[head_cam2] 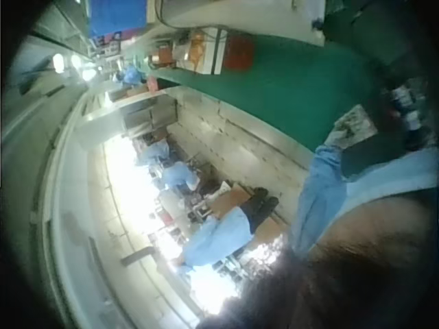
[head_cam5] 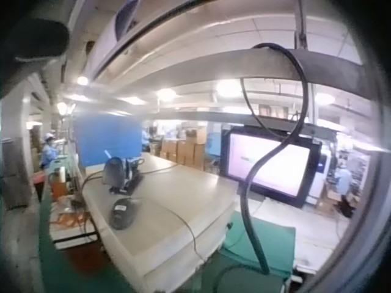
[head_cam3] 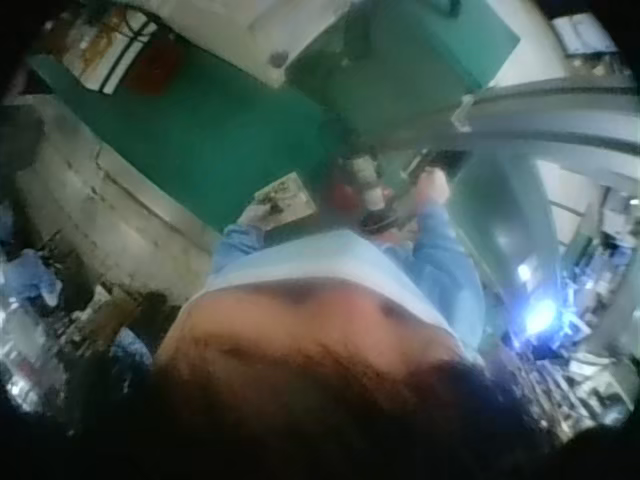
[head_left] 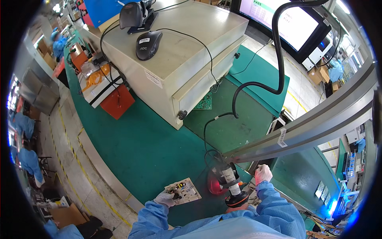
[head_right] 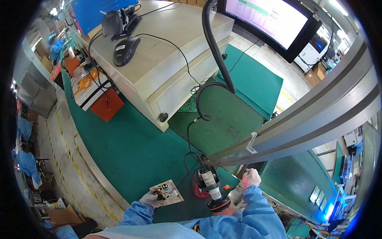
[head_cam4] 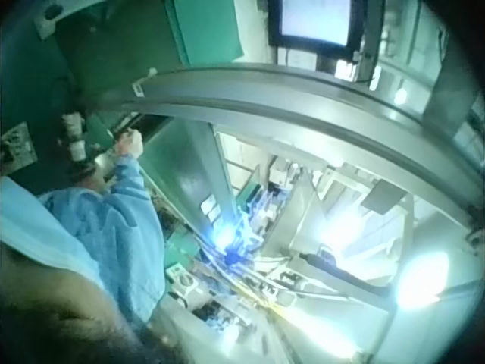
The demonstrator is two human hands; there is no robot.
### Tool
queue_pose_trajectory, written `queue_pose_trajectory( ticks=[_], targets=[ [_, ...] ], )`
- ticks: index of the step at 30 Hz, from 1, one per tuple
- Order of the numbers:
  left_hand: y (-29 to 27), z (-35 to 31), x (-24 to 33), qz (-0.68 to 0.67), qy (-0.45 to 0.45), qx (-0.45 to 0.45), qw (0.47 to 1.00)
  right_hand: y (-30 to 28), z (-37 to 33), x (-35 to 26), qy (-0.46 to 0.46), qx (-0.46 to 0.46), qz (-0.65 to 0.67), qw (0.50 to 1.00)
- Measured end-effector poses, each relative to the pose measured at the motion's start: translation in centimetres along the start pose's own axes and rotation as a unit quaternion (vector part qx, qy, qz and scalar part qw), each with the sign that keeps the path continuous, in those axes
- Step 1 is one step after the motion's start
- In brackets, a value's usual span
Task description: The recorder is inspecting, testing, and handling printed circuit boards on an electronics production line.
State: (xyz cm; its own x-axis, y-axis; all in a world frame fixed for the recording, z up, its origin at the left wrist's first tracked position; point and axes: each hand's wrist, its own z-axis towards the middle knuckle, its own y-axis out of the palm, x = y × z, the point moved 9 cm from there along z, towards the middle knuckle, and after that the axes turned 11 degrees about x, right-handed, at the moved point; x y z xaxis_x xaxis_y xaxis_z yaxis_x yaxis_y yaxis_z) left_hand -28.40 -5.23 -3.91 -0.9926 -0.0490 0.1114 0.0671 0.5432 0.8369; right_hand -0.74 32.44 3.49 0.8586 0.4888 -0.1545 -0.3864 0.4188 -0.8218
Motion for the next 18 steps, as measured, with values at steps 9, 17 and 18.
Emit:
queue_pose_trajectory(
  ticks=[9,17,18],
  targets=[
    [-2.9,0.5,-0.7,0.000,-0.006,0.036,0.999,-0.2,0.1,-0.1,-0.007,0.007,-0.008,1.000],
    [-5.3,0.8,-1.1,0.011,-0.007,0.035,0.999,-0.4,0.2,-0.4,-0.003,0.004,-0.009,1.000],
    [-5.5,0.8,-1.0,0.004,-0.012,0.047,0.999,-0.3,0.2,-0.4,-0.005,0.002,-0.004,1.000]
  ],
)
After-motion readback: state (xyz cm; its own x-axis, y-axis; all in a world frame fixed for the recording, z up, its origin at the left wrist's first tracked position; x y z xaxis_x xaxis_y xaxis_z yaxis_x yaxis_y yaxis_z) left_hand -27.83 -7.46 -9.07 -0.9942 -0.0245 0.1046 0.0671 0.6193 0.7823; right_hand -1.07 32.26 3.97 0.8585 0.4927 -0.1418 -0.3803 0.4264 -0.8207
